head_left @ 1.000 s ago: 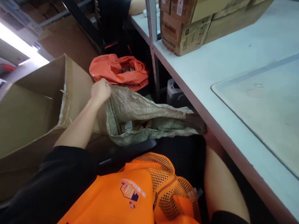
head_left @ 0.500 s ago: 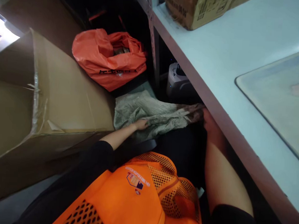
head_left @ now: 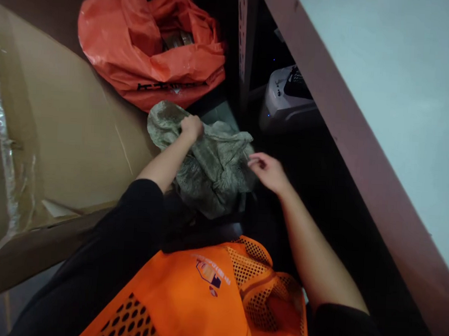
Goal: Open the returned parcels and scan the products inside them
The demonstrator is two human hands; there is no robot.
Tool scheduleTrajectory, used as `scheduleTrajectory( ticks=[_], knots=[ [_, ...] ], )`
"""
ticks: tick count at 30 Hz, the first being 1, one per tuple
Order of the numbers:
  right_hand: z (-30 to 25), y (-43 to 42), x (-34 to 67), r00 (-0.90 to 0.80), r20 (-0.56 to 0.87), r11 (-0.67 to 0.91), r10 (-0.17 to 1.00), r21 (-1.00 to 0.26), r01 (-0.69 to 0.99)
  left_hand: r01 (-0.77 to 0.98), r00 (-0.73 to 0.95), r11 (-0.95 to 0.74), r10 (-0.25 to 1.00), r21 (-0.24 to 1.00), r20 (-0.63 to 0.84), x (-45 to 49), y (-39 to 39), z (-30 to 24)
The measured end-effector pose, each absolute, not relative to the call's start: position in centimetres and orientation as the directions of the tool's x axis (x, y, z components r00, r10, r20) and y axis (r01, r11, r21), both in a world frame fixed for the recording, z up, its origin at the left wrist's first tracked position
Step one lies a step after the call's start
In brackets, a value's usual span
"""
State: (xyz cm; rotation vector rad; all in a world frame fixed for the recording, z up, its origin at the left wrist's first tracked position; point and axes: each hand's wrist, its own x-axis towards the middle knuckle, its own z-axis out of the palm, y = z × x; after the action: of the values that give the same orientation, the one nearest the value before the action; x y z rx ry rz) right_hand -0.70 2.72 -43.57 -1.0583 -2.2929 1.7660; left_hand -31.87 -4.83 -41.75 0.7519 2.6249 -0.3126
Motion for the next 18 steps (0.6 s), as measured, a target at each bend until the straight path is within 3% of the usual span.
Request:
scheduleTrajectory(
  ticks=[3,8,12,18],
  knots=[
    [-45.7,0.6,-2.9,-0.823,-0.49,0.145,0.287,-0.827,0.543,0.666,-0.652,0.743,0.539,-0.062,-0.534,-25.9,-10.5,-46.4],
    [-49.9,-0.9,-4.4,-0.782,-0.607,0.148,0.139,-0.768,0.623,0.786,-0.373,0.611,0.586,0.09,-0.719,-19.0,-22.7,-50.8],
    [-50.6,-0.9,-4.6,-0.758,-0.643,0.166,0.108,-0.741,0.651,0.778,-0.318,0.618,0.544,0.114,-0.777,-18.4,-28.8,-50.7],
    [-50.2,-0.6,-3.0,-0.715,-0.674,0.219,0.186,-0.681,0.699,0.743,-0.3,0.664,0.447,0.088,-0.843,-18.6,-34.7,-48.5]
  ],
)
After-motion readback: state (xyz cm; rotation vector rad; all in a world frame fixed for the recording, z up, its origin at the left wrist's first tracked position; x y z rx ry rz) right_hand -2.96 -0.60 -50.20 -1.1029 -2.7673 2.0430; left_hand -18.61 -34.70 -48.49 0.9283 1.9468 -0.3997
